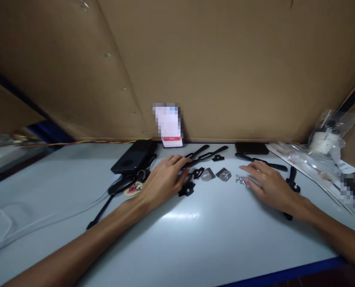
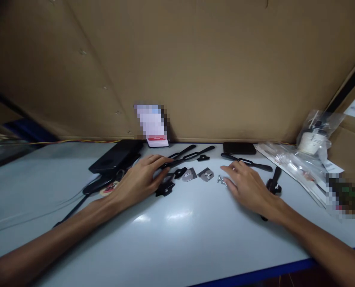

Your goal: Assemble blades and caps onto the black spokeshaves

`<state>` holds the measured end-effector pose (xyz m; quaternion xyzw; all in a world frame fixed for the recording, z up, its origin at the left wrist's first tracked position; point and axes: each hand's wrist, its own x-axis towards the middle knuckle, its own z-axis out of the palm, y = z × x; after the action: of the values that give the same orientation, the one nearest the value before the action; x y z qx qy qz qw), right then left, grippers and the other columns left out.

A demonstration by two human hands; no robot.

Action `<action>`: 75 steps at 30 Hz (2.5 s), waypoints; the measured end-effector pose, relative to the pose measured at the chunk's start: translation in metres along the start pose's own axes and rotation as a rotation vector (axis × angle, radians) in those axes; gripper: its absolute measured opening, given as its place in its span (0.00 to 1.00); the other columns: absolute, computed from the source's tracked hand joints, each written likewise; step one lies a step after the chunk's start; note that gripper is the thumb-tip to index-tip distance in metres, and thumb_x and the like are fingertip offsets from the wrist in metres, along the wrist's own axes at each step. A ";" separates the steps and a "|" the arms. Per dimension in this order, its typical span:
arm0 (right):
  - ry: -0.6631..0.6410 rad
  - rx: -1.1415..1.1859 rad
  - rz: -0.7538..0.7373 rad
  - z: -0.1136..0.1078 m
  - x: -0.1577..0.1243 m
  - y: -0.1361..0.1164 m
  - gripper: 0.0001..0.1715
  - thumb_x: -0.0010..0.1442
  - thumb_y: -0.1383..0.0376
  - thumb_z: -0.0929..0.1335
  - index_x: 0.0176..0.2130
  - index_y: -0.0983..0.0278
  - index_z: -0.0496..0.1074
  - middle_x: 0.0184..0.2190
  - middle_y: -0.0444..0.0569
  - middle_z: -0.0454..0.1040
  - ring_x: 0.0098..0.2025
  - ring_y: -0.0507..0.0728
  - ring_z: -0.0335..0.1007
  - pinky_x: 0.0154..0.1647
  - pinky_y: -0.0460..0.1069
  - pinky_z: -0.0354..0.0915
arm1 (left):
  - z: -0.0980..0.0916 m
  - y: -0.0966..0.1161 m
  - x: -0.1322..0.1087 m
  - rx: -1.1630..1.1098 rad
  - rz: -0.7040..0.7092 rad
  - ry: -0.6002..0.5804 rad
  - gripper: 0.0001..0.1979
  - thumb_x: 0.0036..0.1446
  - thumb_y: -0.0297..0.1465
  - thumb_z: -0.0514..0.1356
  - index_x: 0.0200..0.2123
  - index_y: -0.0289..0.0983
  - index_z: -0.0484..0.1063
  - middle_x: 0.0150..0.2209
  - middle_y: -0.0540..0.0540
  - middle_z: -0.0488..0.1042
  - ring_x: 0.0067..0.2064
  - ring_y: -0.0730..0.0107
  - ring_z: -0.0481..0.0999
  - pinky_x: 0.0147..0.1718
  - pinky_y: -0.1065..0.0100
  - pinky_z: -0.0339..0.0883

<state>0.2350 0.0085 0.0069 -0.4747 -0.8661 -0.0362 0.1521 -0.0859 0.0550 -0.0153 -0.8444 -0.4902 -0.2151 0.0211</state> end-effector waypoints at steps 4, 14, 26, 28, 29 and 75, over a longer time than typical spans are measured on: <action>-0.057 0.070 -0.141 0.014 -0.002 -0.010 0.22 0.70 0.71 0.60 0.59 0.61 0.70 0.51 0.56 0.72 0.51 0.62 0.67 0.49 0.58 0.69 | 0.002 -0.001 0.000 0.024 0.046 -0.001 0.17 0.69 0.33 0.48 0.49 0.35 0.75 0.47 0.39 0.75 0.49 0.53 0.71 0.47 0.52 0.69; -0.061 -0.018 -0.036 0.013 0.000 0.009 0.14 0.67 0.75 0.62 0.40 0.66 0.76 0.39 0.54 0.74 0.42 0.60 0.69 0.40 0.54 0.67 | -0.003 0.025 -0.010 -0.055 0.181 -0.156 0.20 0.70 0.37 0.51 0.56 0.34 0.74 0.46 0.39 0.72 0.47 0.55 0.68 0.50 0.51 0.67; -0.068 -0.072 -0.017 0.012 0.002 0.006 0.12 0.69 0.72 0.61 0.38 0.66 0.72 0.39 0.53 0.72 0.39 0.59 0.68 0.36 0.52 0.64 | -0.006 0.025 -0.012 -0.045 0.240 -0.101 0.19 0.66 0.28 0.48 0.53 0.36 0.74 0.49 0.39 0.75 0.48 0.54 0.73 0.47 0.51 0.70; -0.059 -0.067 -0.018 0.011 0.002 0.006 0.12 0.69 0.71 0.60 0.38 0.65 0.72 0.38 0.53 0.71 0.39 0.59 0.68 0.35 0.52 0.64 | -0.006 0.020 -0.010 -0.006 0.199 -0.107 0.18 0.65 0.26 0.49 0.51 0.35 0.75 0.48 0.39 0.76 0.48 0.54 0.73 0.46 0.53 0.71; -0.054 -0.057 -0.018 0.011 0.002 0.006 0.12 0.69 0.71 0.61 0.38 0.65 0.71 0.38 0.52 0.71 0.38 0.58 0.67 0.35 0.52 0.63 | -0.006 0.018 -0.009 0.022 0.166 -0.107 0.18 0.64 0.26 0.49 0.51 0.35 0.75 0.48 0.39 0.76 0.48 0.54 0.74 0.46 0.53 0.71; -0.213 -0.084 -0.137 0.008 -0.009 -0.022 0.46 0.50 0.84 0.60 0.65 0.60 0.66 0.39 0.53 0.68 0.39 0.59 0.66 0.33 0.51 0.64 | -0.017 0.026 -0.017 -0.061 0.453 -0.242 0.13 0.66 0.34 0.53 0.39 0.38 0.78 0.27 0.48 0.73 0.25 0.68 0.71 0.23 0.64 0.62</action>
<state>0.2192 -0.0090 -0.0020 -0.4216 -0.9055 -0.0321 0.0366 -0.0775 0.0232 -0.0022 -0.9525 -0.2808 -0.1168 -0.0155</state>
